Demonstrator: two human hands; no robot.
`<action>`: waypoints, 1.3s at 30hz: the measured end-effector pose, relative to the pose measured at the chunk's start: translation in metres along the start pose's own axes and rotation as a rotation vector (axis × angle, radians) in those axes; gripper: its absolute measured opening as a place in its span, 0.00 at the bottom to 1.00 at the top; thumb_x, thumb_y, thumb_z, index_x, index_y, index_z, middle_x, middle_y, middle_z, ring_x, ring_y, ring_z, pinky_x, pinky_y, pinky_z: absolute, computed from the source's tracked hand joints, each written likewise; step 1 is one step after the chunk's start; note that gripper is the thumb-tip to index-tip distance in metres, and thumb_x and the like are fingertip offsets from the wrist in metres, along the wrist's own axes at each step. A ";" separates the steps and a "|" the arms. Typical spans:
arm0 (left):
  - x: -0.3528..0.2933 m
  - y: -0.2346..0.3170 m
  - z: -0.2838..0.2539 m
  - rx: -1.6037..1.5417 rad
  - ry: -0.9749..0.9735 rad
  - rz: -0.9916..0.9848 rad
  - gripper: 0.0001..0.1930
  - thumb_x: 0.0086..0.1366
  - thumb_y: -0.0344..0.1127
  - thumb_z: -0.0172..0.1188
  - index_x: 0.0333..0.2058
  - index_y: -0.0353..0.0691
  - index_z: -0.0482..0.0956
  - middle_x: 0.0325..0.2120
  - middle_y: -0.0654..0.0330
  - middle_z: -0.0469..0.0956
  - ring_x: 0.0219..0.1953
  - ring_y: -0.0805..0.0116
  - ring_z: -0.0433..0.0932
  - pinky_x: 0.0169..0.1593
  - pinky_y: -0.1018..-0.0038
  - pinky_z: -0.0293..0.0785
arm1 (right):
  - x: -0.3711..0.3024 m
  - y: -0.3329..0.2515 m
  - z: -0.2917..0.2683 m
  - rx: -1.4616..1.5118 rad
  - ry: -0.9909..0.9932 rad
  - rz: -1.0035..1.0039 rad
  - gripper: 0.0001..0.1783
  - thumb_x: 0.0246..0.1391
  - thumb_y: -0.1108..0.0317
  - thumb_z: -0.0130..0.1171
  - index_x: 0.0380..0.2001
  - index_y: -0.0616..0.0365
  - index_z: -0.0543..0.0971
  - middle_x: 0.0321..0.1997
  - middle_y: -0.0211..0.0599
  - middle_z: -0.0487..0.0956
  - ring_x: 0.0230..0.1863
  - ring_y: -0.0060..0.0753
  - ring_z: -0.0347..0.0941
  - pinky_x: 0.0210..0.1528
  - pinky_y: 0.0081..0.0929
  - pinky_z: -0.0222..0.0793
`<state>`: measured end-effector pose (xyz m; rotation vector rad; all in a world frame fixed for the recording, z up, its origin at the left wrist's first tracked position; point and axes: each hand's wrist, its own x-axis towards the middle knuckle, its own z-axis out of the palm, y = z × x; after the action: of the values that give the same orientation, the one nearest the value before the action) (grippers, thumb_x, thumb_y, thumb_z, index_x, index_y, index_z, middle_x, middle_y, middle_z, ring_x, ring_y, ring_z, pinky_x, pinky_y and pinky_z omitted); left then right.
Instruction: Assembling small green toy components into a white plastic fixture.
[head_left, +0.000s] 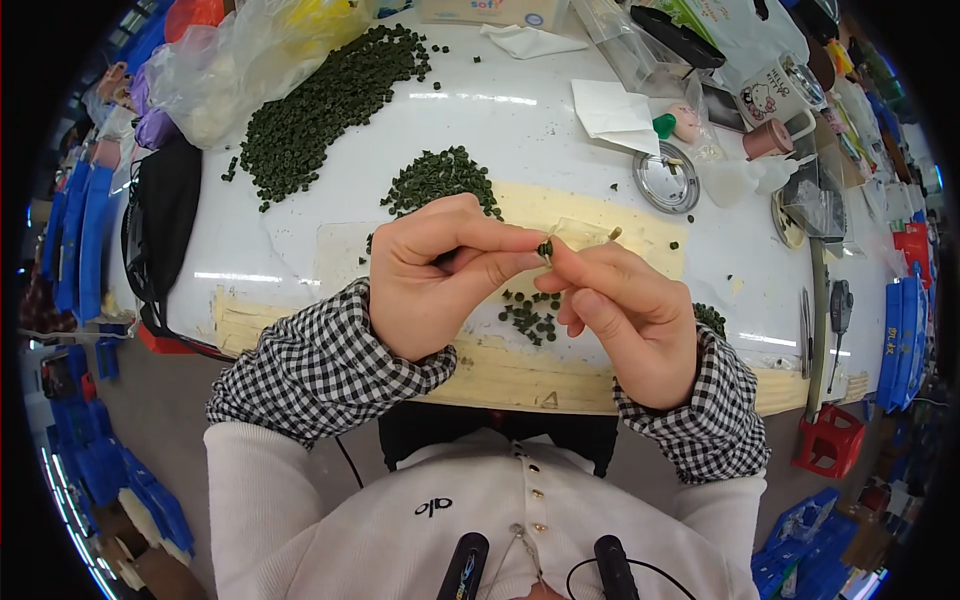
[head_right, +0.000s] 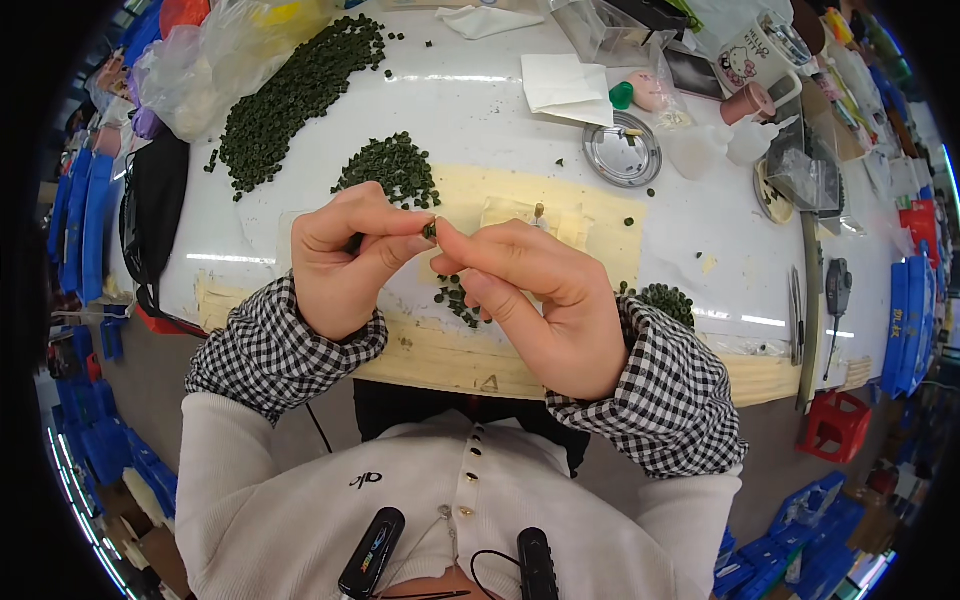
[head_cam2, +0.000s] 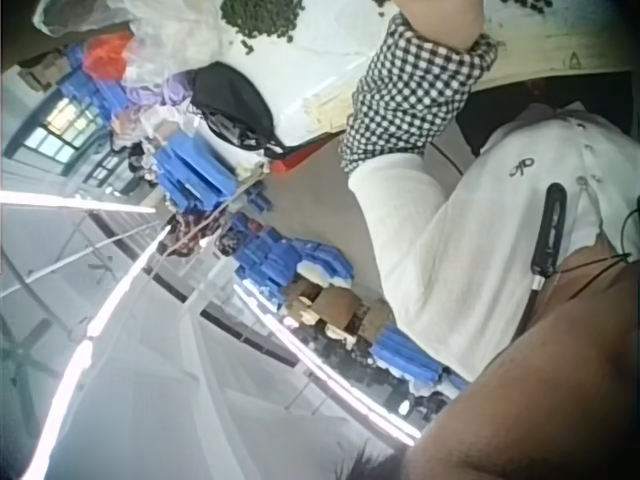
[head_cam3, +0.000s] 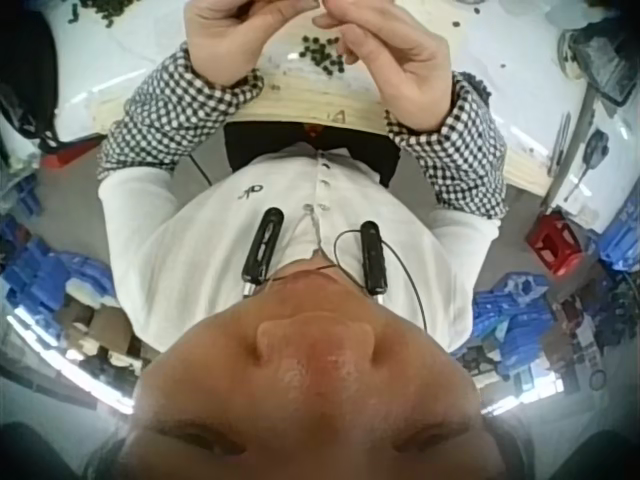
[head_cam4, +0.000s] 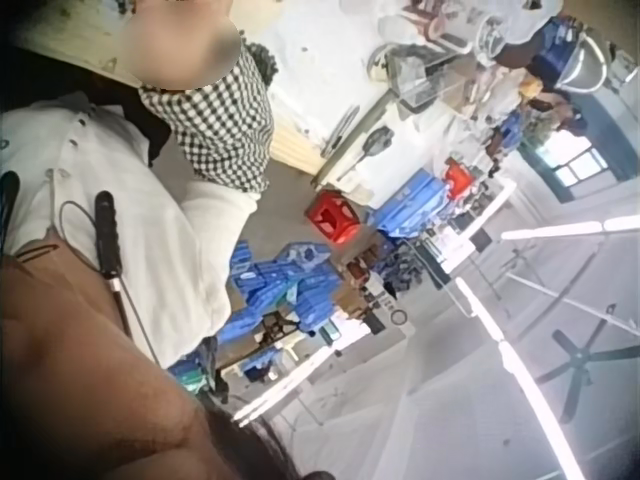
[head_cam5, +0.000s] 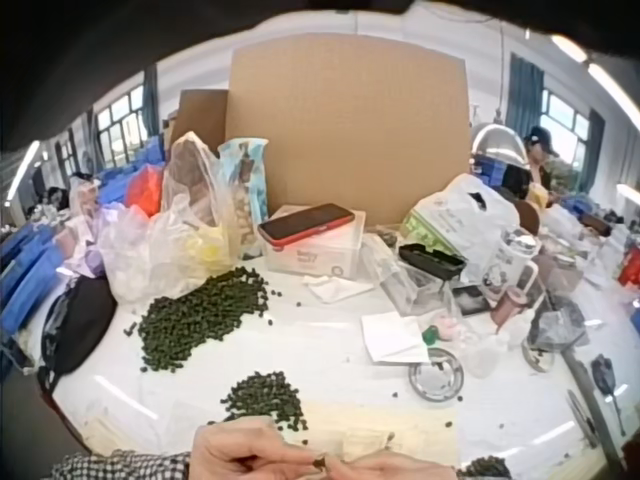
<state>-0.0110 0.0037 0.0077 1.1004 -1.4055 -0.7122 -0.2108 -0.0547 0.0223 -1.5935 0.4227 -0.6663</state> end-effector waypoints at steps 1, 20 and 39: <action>0.000 0.000 0.000 -0.011 0.002 -0.003 0.09 0.54 0.22 0.64 0.35 0.38 0.83 0.17 0.70 0.64 0.20 0.82 0.59 0.25 0.83 0.55 | 0.000 0.001 0.000 0.001 -0.003 -0.003 0.19 0.58 0.78 0.49 0.53 0.60 0.73 0.42 0.38 0.78 0.35 0.21 0.70 0.37 0.17 0.68; -0.001 -0.002 -0.002 -0.097 -0.022 -0.083 0.09 0.55 0.23 0.64 0.36 0.38 0.83 0.18 0.70 0.65 0.21 0.83 0.59 0.27 0.84 0.58 | 0.001 0.002 0.001 -0.216 0.001 -0.134 0.20 0.54 0.81 0.53 0.52 0.60 0.75 0.43 0.42 0.78 0.41 0.32 0.75 0.43 0.20 0.70; 0.002 -0.001 0.000 0.059 0.002 0.096 0.10 0.53 0.20 0.64 0.34 0.37 0.82 0.17 0.70 0.64 0.19 0.82 0.59 0.25 0.83 0.56 | -0.002 0.002 0.005 -0.136 0.028 -0.135 0.21 0.56 0.81 0.48 0.54 0.61 0.72 0.43 0.39 0.76 0.33 0.22 0.71 0.34 0.17 0.70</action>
<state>-0.0101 0.0019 0.0070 1.0710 -1.4751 -0.6039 -0.2095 -0.0501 0.0197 -1.7545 0.3899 -0.7768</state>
